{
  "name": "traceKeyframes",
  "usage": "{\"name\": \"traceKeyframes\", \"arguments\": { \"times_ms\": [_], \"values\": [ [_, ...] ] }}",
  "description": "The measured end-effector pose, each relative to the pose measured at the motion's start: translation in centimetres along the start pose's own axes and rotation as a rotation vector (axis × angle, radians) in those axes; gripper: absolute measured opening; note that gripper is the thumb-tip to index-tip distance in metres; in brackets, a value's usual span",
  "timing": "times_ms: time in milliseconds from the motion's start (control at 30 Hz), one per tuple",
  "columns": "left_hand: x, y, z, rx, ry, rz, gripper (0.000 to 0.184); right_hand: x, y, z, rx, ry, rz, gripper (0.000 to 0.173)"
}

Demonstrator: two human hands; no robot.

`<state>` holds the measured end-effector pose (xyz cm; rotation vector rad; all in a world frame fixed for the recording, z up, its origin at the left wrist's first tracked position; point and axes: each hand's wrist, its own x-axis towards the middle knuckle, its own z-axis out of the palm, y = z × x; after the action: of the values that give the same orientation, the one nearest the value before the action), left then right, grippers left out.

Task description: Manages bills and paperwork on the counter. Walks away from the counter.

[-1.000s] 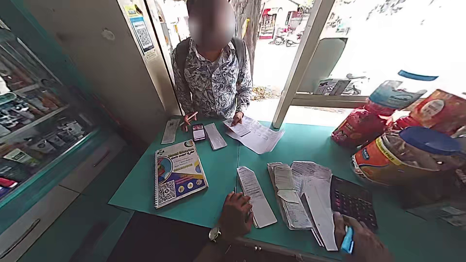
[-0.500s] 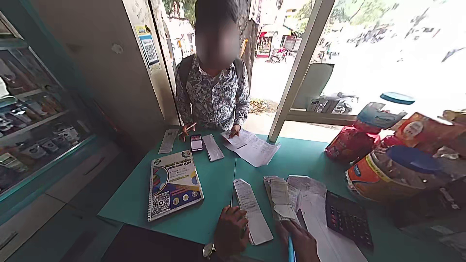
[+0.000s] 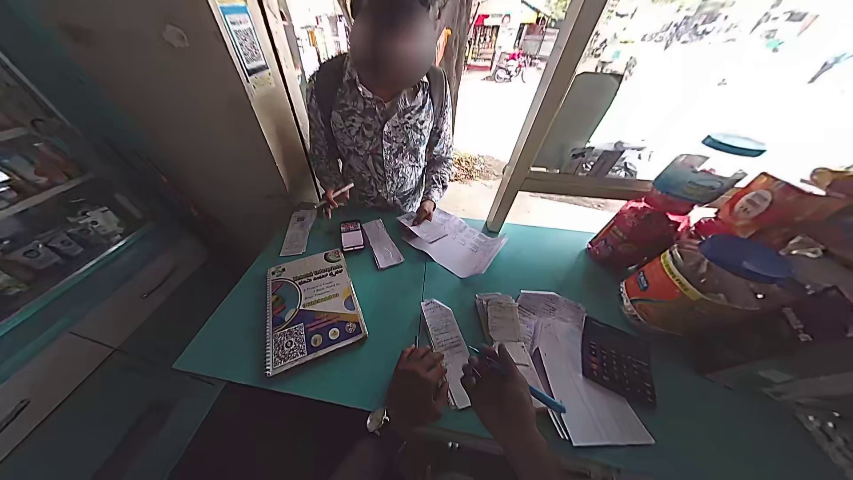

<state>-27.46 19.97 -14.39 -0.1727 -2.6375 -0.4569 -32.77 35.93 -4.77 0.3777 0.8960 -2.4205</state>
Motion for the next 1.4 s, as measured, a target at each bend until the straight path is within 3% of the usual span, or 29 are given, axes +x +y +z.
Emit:
{"name": "traceKeyframes", "arguments": {
  "times_ms": [100, 200, 367, 567, 1400],
  "values": [
    [0.0, 0.2, -1.0, -0.048, -0.074, -0.02, 0.027, 0.0, 1.4, -0.8, -0.191, -0.179, -0.21, 0.067],
    [-0.2, 0.3, -0.4, -0.063, -0.071, -0.01, 0.028, 0.2, 1.1, -2.0, -0.434, -0.354, -0.425, 0.05],
    [-0.1, 0.0, -0.3, -0.056, -0.023, -0.003, 0.026, 3.2, 1.6, -4.2, -0.82, -0.274, -0.622, 0.015],
    [-0.2, 0.0, -0.3, -0.066, -0.043, -0.014, 0.027, 4.5, 2.4, -6.7, -1.269, -0.162, -0.774, 0.009],
    [-0.1, 0.0, -0.2, -0.061, -0.052, -0.025, 0.027, 5.2, 2.5, -6.8, -1.345, -0.143, -0.827, 0.009]
  ]
}}
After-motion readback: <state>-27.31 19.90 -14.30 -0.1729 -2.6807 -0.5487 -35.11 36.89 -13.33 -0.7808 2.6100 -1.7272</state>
